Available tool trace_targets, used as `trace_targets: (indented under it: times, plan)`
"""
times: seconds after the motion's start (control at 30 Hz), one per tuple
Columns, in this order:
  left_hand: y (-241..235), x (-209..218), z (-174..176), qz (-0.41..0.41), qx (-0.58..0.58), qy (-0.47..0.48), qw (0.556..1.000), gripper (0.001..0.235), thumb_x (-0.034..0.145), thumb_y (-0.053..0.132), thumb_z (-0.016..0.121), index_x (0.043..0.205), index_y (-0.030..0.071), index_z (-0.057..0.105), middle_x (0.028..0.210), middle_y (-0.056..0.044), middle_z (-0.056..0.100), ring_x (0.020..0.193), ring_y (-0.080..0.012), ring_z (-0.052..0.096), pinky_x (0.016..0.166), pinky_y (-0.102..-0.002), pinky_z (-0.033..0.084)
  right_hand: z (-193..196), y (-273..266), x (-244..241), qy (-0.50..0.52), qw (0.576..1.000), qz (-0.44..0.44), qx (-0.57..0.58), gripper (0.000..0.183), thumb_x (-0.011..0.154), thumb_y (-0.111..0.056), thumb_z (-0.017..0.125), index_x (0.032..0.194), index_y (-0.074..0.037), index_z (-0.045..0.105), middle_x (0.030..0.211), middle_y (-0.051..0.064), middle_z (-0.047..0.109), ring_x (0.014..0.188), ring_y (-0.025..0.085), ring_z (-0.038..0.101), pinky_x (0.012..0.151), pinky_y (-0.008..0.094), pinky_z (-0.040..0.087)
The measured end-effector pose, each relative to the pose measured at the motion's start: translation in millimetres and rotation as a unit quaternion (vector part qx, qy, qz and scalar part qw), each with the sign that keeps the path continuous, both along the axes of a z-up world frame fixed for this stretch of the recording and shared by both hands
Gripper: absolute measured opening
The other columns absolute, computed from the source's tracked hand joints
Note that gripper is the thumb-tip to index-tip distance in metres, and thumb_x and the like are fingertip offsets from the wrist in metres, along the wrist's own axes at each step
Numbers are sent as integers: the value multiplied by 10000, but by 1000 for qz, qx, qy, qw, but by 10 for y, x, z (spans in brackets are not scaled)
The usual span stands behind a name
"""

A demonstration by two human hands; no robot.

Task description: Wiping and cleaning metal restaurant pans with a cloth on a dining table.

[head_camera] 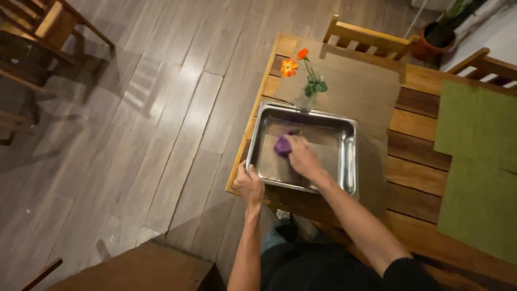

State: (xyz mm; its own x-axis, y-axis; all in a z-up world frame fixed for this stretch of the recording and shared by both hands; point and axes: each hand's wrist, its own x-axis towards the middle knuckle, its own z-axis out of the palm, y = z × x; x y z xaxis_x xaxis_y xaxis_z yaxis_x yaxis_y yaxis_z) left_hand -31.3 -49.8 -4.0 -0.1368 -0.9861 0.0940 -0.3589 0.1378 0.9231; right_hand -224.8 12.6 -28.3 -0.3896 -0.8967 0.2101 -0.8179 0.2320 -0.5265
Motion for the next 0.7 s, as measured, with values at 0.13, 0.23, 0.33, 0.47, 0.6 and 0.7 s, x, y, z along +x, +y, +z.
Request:
trace_targets:
  times: [0.13,0.23,0.33,0.47,0.6,0.7]
  plan:
    - [-3,0,-138,3,-29,-34,999,259,958,117,604,1142,-42,692,902,-276,730,811,-427,712,720,-496,522,-1,52,291,-91,993,79,-11,563,761,6,627,1320,-55,621,1275,222,641,1198,408,597,1058,433,463]
    - [-1,-22,-96,22,-19,-18,999,262,938,127,608,1128,-32,697,913,-266,743,824,-415,730,724,-483,546,50,208,253,-172,970,169,31,398,828,-87,668,1224,-85,715,1187,179,715,1108,346,662,998,403,506]
    - [-2,-4,-152,15,-14,-10,1000,270,954,117,594,1159,-36,681,936,-273,730,838,-413,732,739,-479,548,-66,464,-62,-274,937,164,144,297,898,-221,683,1161,-104,756,1093,143,771,984,290,730,906,381,559]
    - [-25,-36,-160,6,-29,-11,999,275,947,112,602,1168,-30,681,957,-267,738,853,-414,731,744,-478,549,215,882,-469,-141,915,87,367,332,901,-351,627,1092,-134,791,977,141,789,846,299,756,817,416,599]
    - [13,-54,88,11,12,-3,1000,300,943,116,594,1200,-17,677,919,-250,745,824,-387,748,744,-464,557,507,1178,-365,-36,917,12,396,322,873,-330,614,989,-105,813,952,176,765,870,351,724,821,462,585]
    - [19,-61,53,26,19,-10,999,318,931,118,606,1211,-16,672,932,-240,747,834,-380,754,738,-460,564,275,1155,-241,16,944,-2,329,324,940,-294,545,921,-59,768,928,193,741,902,394,694,846,498,558]
